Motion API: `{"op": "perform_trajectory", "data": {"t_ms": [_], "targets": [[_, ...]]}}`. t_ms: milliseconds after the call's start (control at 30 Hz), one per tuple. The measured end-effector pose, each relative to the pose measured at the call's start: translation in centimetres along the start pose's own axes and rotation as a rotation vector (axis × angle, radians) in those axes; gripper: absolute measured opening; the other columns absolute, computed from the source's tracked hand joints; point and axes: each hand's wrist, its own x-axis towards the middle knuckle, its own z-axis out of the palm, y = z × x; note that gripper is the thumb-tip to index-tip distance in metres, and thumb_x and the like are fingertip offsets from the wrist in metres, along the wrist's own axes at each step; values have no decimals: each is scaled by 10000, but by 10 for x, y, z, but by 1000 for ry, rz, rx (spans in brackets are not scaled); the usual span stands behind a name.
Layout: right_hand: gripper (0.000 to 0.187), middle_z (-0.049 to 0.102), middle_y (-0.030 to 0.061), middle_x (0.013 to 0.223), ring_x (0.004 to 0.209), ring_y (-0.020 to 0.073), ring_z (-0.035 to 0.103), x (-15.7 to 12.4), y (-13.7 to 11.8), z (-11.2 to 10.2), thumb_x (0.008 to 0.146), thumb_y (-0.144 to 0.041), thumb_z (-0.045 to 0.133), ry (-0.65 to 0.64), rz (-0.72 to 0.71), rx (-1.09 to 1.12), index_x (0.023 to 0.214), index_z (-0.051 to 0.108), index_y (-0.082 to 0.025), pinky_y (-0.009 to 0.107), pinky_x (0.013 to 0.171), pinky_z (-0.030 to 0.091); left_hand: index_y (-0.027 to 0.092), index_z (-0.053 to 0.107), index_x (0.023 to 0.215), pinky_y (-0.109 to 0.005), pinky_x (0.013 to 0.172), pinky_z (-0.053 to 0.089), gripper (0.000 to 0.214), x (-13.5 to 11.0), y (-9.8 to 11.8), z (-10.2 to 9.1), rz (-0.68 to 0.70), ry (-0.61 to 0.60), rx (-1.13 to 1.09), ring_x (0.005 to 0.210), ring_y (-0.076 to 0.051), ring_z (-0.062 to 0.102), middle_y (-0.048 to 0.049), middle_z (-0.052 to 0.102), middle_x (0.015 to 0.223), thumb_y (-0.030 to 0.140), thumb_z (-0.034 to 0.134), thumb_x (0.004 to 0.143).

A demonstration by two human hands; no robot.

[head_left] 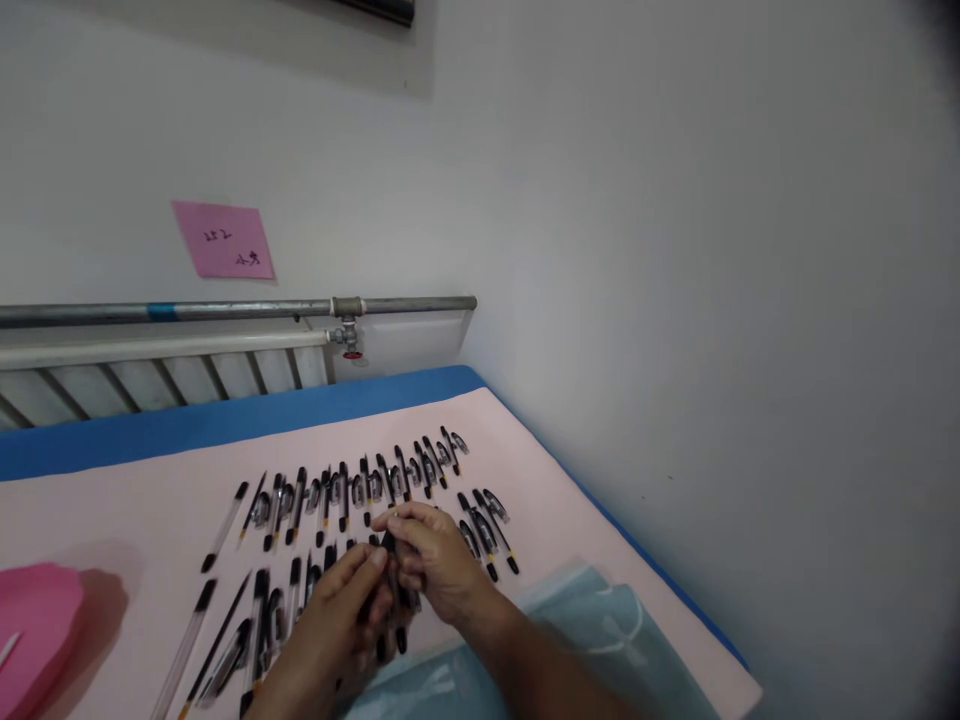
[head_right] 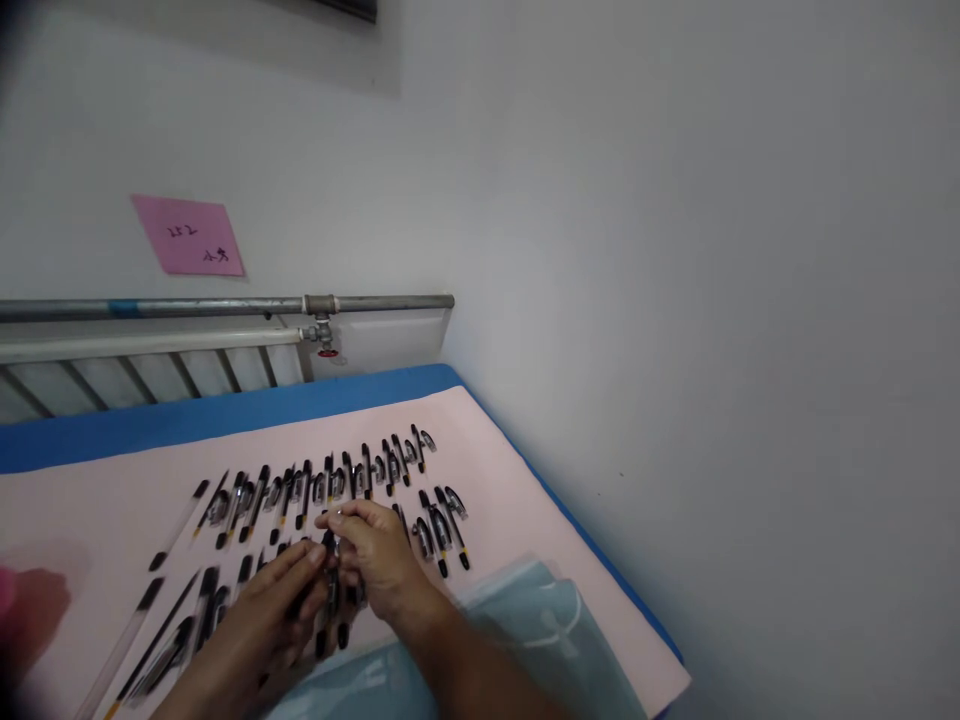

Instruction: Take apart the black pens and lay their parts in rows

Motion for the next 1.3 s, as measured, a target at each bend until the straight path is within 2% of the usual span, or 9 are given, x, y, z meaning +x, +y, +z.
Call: {"op": "perform_trajectory", "data": {"t_ms": [167, 300, 400, 567, 733, 833, 900, 1067, 1300], "targets": [[209, 310, -106, 395, 352, 33, 273, -1, -4, -2, 692, -311, 649, -70, 1, 51, 803, 637, -134, 158, 343, 166, 194, 527, 792, -106, 297, 126, 399, -3, 0, -7, -65, -135, -131, 317, 1, 216, 102, 413, 457, 556, 646, 671], [160, 564, -29, 622, 365, 0, 235, 2, -12, -9, 657, -248, 666, -33, -75, 158, 764, 625, -136, 156, 331, 170, 172, 554, 794, -119, 285, 126, 362, -5, -1, -9, -118, -229, -162, 317, -4, 206, 97, 390, 446, 522, 614, 721], [190, 621, 4, 776, 365, -7, 244, 3, -16, -12, 666, -285, 674, 89, -116, 152, 779, 595, -154, 154, 319, 141, 179, 558, 808, -120, 287, 158, 369, -5, -2, -6, -39, -169, -153, 324, -11, 228, 94, 399, 463, 539, 585, 736], [231, 379, -109, 411, 327, 21, 217, 2, -6, -5, 695, -371, 663, 138, -78, -59, 709, 538, -176, 151, 315, 159, 206, 526, 721, -135, 294, 204, 398, 0, -2, -2, 141, 17, 38, 315, -28, 245, 92, 410, 456, 603, 547, 710], [230, 324, -122, 386, 326, 17, 232, 1, 2, 2, 662, -323, 680, 168, -74, -123, 648, 504, -176, 152, 336, 178, 216, 475, 567, -199, 476, 431, 334, 0, 0, 1, 265, 37, 116, 468, -105, 480, 53, 446, 461, 482, 660, 649], [224, 292, -126, 382, 336, 17, 225, 0, 0, 1, 671, -349, 674, 115, -29, -99, 678, 545, -166, 149, 347, 178, 207, 482, 577, -181, 423, 389, 357, -2, 0, 2, 228, -9, 70, 420, -84, 432, 58, 432, 442, 516, 636, 667], [235, 292, -122, 393, 345, 18, 224, -1, -2, -1, 680, -369, 666, 77, -11, -64, 717, 581, -153, 148, 347, 174, 196, 526, 662, -149, 328, 263, 378, -3, -1, 1, 128, -43, 22, 341, -45, 314, 72, 427, 440, 568, 577, 704], [224, 528, -39, 616, 369, -1, 217, 2, -12, -7, 668, -328, 680, 23, -61, 142, 756, 596, -140, 153, 330, 138, 169, 569, 807, -126, 305, 112, 378, -7, -1, -3, -107, -161, -119, 324, -1, 202, 83, 431, 477, 536, 595, 724], [210, 566, -17, 695, 384, 7, 232, 10, -25, -23, 670, -313, 683, 187, -231, 275, 769, 573, -163, 145, 326, 159, 164, 566, 787, -138, 316, 82, 395, -9, 1, -2, -160, -241, -69, 323, 4, 197, 79, 430, 468, 557, 550, 753]]}}
